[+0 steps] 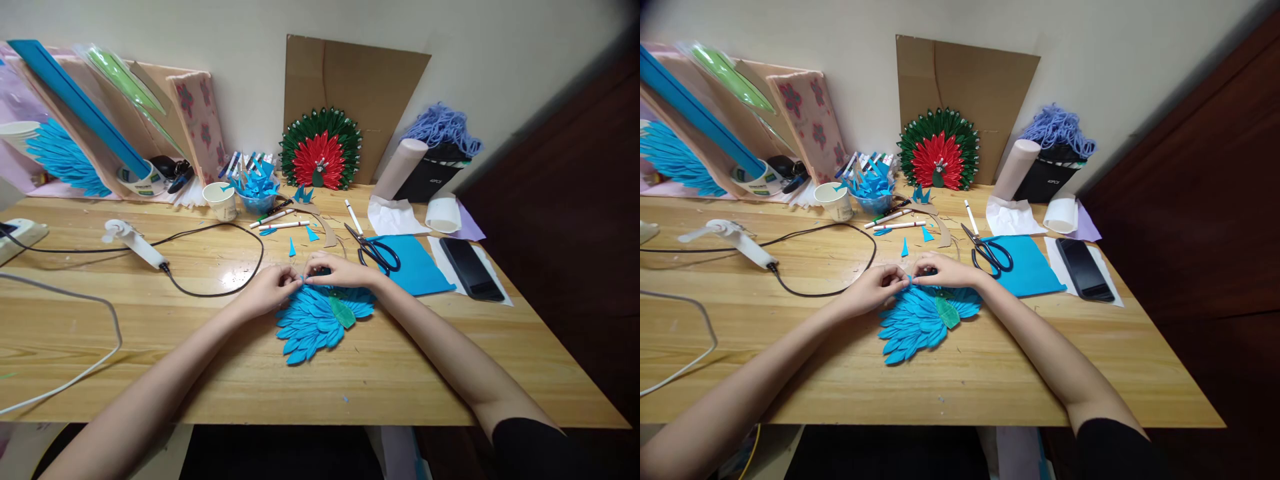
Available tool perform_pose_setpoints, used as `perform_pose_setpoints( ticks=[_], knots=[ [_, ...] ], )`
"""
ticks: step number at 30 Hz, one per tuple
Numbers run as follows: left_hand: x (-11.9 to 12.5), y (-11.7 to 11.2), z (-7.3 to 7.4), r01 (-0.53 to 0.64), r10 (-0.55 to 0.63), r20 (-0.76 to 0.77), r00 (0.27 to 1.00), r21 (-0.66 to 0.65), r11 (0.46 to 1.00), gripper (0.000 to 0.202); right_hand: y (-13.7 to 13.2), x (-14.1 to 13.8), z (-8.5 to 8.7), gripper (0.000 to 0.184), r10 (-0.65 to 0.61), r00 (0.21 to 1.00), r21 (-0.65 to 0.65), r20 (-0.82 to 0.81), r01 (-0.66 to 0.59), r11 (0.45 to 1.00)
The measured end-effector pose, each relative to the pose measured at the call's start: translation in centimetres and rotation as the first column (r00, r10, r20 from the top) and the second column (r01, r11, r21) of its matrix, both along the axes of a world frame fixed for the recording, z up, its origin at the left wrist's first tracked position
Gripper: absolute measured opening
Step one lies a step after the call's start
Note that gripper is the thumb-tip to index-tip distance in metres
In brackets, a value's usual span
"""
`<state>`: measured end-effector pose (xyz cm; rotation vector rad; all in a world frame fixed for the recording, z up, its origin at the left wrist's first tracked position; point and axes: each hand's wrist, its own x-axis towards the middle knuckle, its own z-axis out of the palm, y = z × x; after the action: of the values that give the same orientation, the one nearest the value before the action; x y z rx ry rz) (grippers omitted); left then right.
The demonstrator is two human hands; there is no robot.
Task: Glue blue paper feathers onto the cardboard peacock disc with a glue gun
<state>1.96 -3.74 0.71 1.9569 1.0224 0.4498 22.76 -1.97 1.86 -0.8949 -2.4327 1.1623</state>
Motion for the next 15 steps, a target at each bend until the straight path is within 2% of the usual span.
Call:
perform_pose_setpoints(
  ticks=[5,10,15],
  knots=[
    [0.33,-0.32,-0.3,-0.044,0.045,-0.015,0.999,0.037,0.998,0.02,0.18,0.06,0.06,0.019,-0.001,1.0,-0.042,0.012,0.002,0.999],
    [0.45,-0.42,-0.51,-0.04,0.04,0.005,0.999,0.0,0.999,0.022,0.08,-0.09,-0.04,0.018,-0.005,1.0,0.0,0.018,0.005,1.0],
    [0.5,-0.48,-0.2,-0.031,0.031,-0.002,1.0,-0.035,0.999,0.024,0.0,0.03,0.0,0.02,0.04,0.996,0.063,0.084,-0.045,0.997]
  ],
)
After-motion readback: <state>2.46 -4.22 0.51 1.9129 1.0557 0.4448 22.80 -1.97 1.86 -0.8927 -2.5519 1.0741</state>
